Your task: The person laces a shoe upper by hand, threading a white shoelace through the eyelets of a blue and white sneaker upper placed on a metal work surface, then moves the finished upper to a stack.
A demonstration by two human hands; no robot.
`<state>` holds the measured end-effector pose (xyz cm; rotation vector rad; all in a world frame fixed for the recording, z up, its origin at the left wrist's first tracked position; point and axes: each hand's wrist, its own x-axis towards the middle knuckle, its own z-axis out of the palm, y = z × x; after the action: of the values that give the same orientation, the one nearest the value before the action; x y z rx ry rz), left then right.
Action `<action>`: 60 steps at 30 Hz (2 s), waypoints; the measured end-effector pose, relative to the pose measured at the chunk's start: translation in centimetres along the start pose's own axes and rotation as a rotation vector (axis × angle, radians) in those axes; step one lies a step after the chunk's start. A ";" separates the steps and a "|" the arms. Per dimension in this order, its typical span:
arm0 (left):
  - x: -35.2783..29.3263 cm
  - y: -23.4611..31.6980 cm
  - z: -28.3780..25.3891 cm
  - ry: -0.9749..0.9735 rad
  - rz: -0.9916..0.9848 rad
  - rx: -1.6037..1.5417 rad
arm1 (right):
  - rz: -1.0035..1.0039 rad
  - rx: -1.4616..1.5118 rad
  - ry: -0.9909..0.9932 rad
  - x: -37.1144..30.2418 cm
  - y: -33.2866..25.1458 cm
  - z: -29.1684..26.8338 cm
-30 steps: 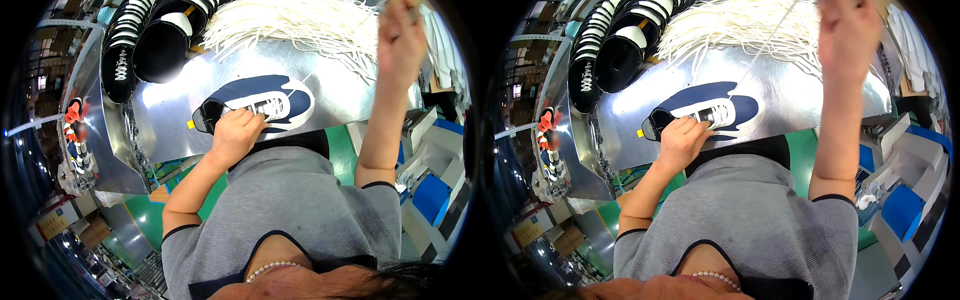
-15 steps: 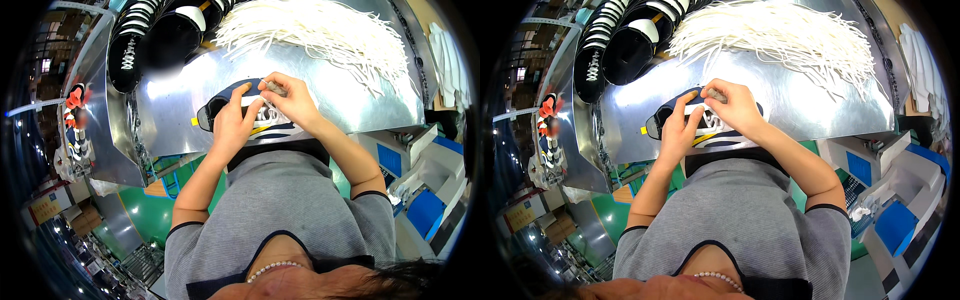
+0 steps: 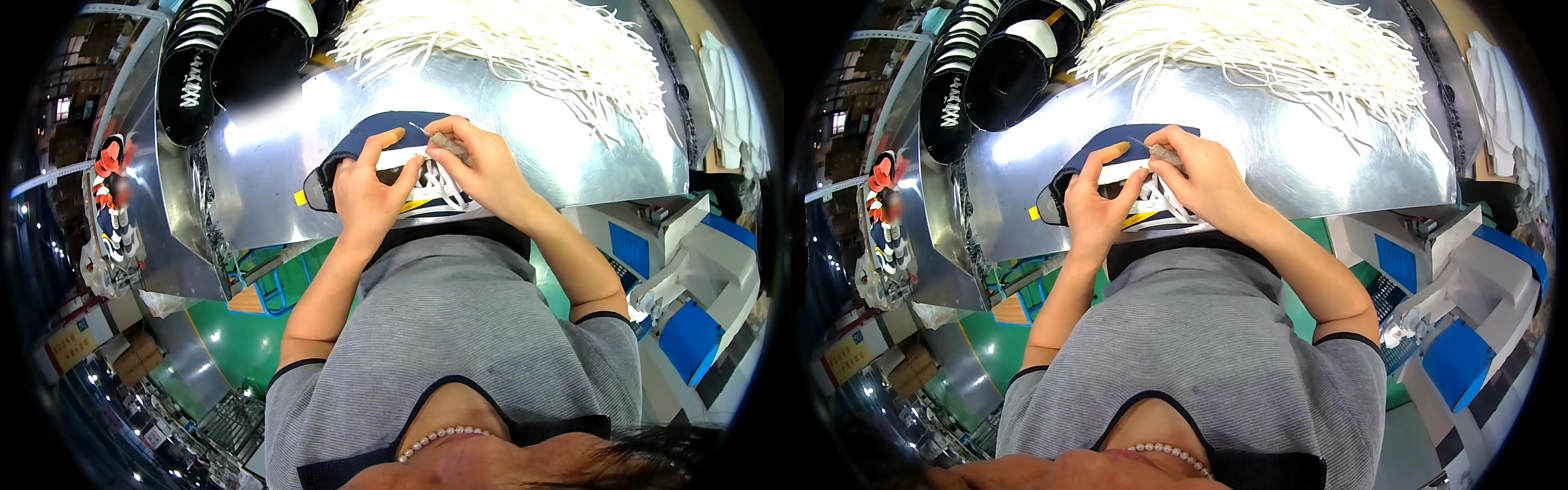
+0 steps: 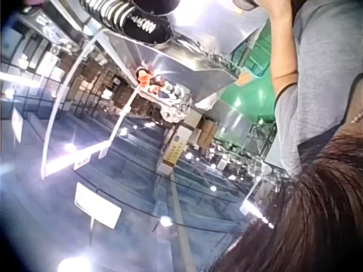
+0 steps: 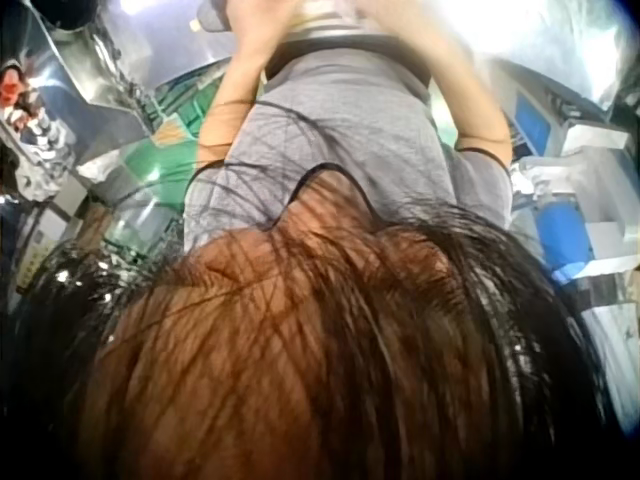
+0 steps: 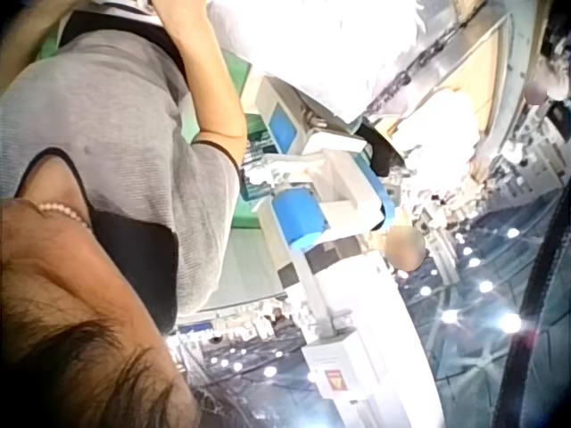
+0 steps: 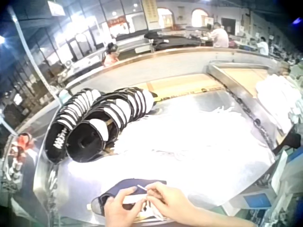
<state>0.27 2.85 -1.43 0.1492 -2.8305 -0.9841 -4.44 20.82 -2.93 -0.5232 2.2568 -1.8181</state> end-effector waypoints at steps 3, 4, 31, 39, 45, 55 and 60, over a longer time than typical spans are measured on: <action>0.0 0.3 -0.2 0.013 0.015 0.031 | 0.058 0.021 0.002 0.7 0.3 0.4; -0.2 0.2 -0.2 0.009 0.010 0.024 | 0.054 0.023 0.001 0.9 0.3 0.3; -0.3 -0.1 -0.4 0.003 0.042 0.031 | -0.124 -0.295 -0.288 1.1 -0.2 -3.3; -0.3 -0.2 -0.4 0.007 0.053 0.008 | -0.088 -0.386 -0.245 0.9 -0.4 -2.5; -0.3 -0.2 -0.4 0.010 0.061 0.015 | -0.074 -0.428 -0.147 0.7 -0.2 -2.0; -0.3 -0.1 -0.7 -0.014 0.085 -0.002 | 0.176 -0.030 -0.227 2.1 -1.5 -2.5; -0.2 -0.7 -0.6 0.036 0.196 0.027 | 0.215 0.003 -0.321 3.7 -1.9 -1.5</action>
<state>0.62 1.97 -1.46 -0.1043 -2.7614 -0.8926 -8.10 20.41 -0.45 -0.5081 2.0087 -1.5134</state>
